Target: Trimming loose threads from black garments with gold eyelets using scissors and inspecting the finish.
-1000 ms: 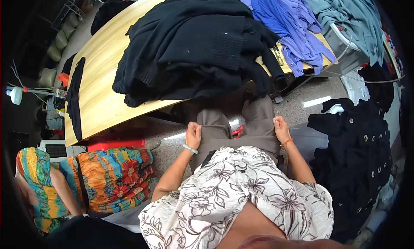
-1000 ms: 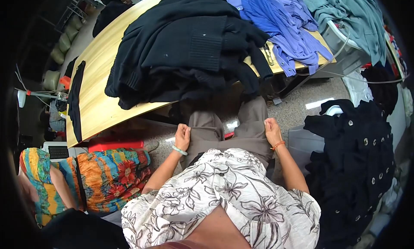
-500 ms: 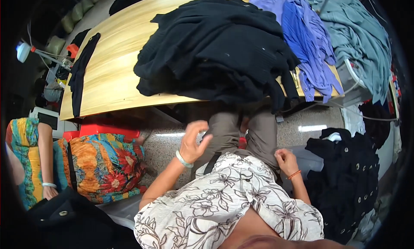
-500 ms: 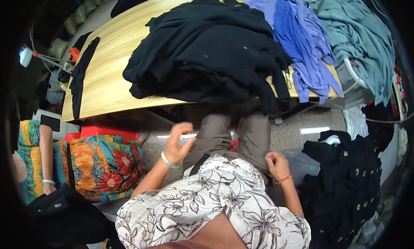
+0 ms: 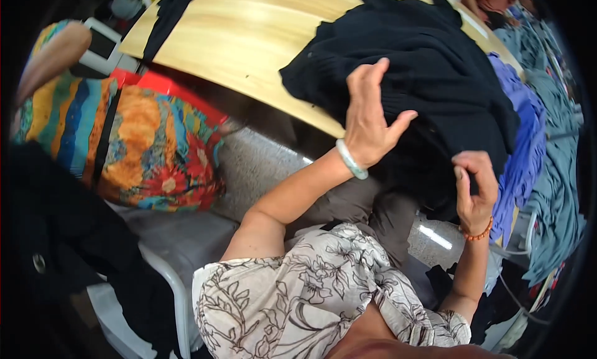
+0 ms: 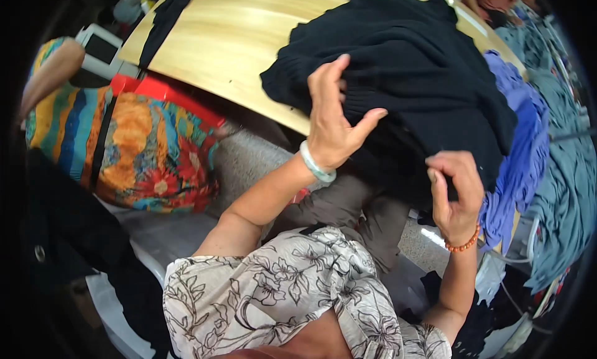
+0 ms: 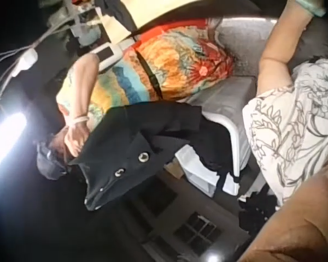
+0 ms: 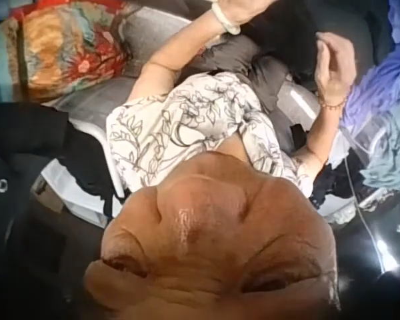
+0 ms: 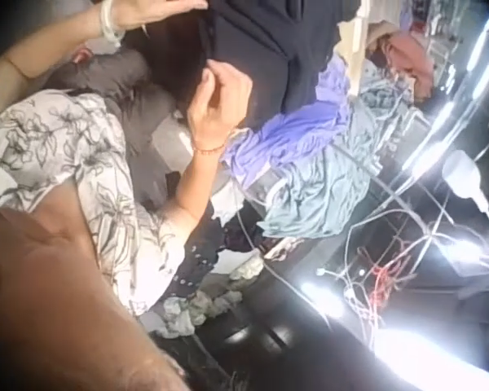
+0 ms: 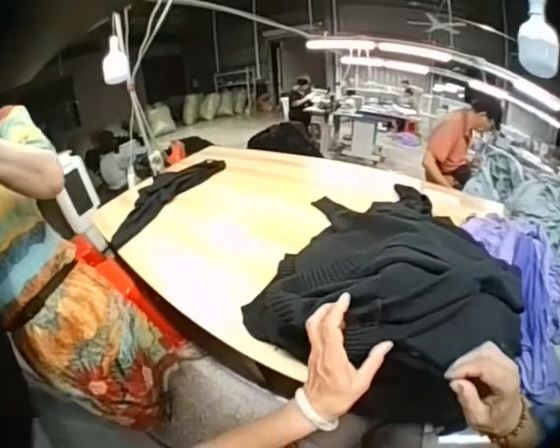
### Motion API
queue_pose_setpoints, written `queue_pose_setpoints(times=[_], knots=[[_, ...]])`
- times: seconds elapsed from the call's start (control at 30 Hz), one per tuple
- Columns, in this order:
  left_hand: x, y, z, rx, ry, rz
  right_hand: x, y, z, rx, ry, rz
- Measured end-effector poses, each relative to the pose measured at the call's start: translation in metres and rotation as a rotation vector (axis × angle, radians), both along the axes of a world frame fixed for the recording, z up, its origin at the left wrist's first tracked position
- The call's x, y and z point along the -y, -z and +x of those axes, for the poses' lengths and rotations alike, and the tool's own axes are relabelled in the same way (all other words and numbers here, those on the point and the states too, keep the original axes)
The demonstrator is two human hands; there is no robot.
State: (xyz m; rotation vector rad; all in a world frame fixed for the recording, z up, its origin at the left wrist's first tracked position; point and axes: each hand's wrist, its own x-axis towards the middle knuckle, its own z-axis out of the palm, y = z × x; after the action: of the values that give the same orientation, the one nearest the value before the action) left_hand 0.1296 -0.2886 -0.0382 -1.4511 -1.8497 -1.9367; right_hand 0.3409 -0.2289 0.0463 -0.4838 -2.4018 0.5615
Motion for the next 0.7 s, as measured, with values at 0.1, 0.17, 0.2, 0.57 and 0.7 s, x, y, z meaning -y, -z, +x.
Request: queue_pose_setpoints(times=[0.1,0.17,0.2,0.57,0.7], knots=[[0.005,-0.002,0.002,0.28,0.243,0.028,-0.011,-0.006,-0.037,-0.034,-0.097,0.149],[0.015,-0.012,0.005,0.224,0.327,-0.066,-0.006,-0.012,-0.055,-0.037,-0.076,0.308],[0.016,-0.014,0.006,0.1,0.369,0.058,-0.003,-0.017,-0.062,-0.006,-0.099,0.364],[0.059,-0.039,-0.024,0.077,0.621,0.257,-0.049,-0.033,0.03,0.199,0.104,0.393],[0.044,-0.031,-0.032,0.051,0.744,0.146,-0.051,-0.024,0.083,0.2,0.223,0.457]])
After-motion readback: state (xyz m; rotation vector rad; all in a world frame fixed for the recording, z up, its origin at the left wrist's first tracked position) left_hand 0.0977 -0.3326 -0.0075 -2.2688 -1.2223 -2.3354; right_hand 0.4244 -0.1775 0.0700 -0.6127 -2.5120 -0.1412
